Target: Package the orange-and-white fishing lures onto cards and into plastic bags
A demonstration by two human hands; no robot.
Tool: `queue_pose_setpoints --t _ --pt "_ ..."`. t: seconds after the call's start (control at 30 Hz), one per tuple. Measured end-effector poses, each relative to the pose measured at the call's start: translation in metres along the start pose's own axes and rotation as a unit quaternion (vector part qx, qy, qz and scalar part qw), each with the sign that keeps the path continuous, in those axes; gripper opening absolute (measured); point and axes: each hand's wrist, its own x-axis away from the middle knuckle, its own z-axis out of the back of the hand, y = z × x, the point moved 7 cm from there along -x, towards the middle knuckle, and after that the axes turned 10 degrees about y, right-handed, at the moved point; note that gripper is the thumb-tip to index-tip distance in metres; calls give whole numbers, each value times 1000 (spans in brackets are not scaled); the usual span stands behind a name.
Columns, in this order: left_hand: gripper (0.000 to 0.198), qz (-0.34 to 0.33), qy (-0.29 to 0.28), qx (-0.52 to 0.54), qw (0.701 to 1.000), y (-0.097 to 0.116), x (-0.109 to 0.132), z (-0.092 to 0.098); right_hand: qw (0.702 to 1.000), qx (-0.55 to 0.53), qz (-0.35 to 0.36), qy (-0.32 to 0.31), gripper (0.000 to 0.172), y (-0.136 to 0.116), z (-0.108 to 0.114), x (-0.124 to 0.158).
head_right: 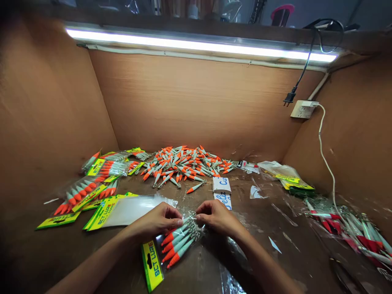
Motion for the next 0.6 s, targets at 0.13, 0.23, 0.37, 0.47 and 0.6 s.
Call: queue_pose_setpoints --t 0.13,0.23,0.37,0.47,0.6 --pt "38 6 -10 -2 1000 -3 -1 -2 999 18 27 -3 21 -1 -7 -2" --pt "38 5 -11 -17 1000 -5 -2 -1 999 27 43 7 22 -1 -7 -4" --pt "38 7 -8 -31 999 -9 -3 1 997 58 49 12 22 3 -3 -6" --pt "40 10 -7 -34 999 -11 -4 1 997 68 33 13 22 6 1 -6" --pt "39 13 -12 -9 1000 -9 -4 0 997 75 21 -8 19 6 1 -5"
